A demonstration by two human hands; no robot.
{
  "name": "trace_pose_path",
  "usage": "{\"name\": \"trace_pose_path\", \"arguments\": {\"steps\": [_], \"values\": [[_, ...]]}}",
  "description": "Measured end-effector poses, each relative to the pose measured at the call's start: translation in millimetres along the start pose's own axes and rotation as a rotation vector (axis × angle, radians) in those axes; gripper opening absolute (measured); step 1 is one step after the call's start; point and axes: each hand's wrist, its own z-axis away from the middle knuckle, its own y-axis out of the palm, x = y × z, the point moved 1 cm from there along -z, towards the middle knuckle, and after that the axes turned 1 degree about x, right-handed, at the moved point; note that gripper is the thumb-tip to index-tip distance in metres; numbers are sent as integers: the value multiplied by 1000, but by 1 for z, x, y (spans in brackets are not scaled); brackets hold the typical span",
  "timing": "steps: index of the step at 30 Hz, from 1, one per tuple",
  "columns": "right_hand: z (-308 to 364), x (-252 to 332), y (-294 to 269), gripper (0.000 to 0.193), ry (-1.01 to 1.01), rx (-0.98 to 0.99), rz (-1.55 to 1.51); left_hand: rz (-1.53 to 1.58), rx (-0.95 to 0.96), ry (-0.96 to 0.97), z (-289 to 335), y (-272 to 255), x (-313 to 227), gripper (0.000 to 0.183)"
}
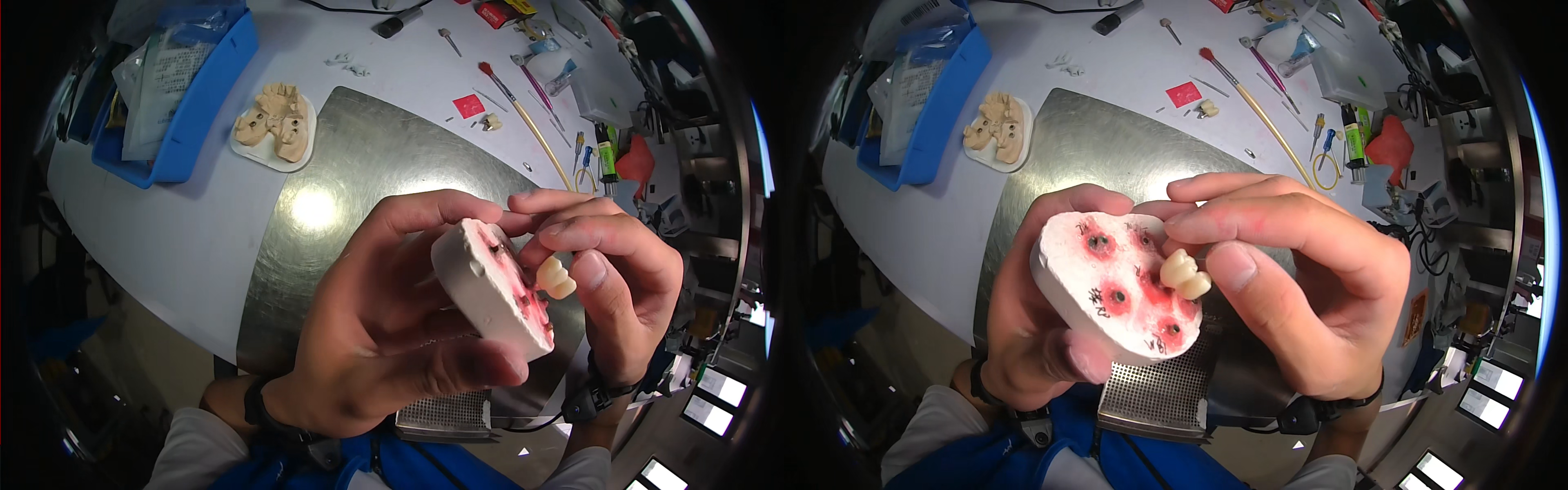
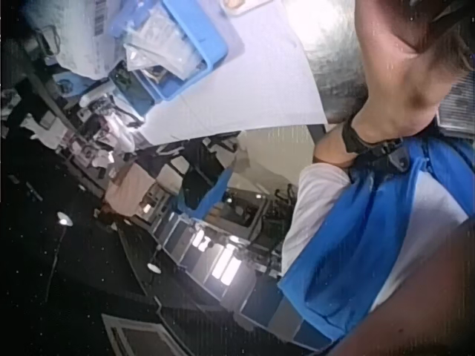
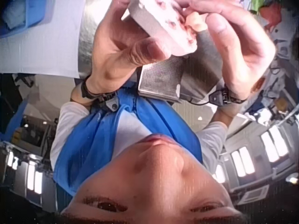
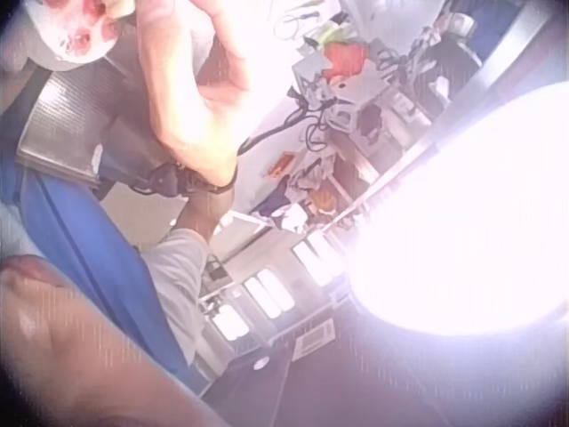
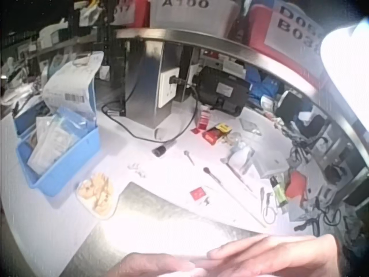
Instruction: The recorder is fitting, grinding, and painting a dental crown prosthetic on a gypsum dental model.
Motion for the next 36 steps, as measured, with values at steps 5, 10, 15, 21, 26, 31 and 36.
{"name": "trace_pose_path", "arguments": {"steps": [5, 10, 15, 21, 26, 31, 36], "values": [[3, 5, 1, 25, 55, -27, -26, 95, -58, -56, -2, 0, 2, 97], [1, 9, -3, 20, 28, 47, 58, 101, -94, 13, -1, 3, 5, 100], [0, 6, -4, 13, -70, 72, 82, -67, 125, 221, -3, -17, 18, 100], [3, 10, 1, 10, 43, -1, 48, -123, 153, 252, -3, -17, 16, 104], [3, 4, -4, 10, -4, 43, 64, -115, 152, 254, -4, -17, 18, 105], [5, 2, -4, 10, -37, 57, 52, -54, 30, 184, -1, -13, 18, 105], [5, 1, -7, 13, -128, 89, 164, 38, -138, 110, 0, 1, 13, 106]]}}
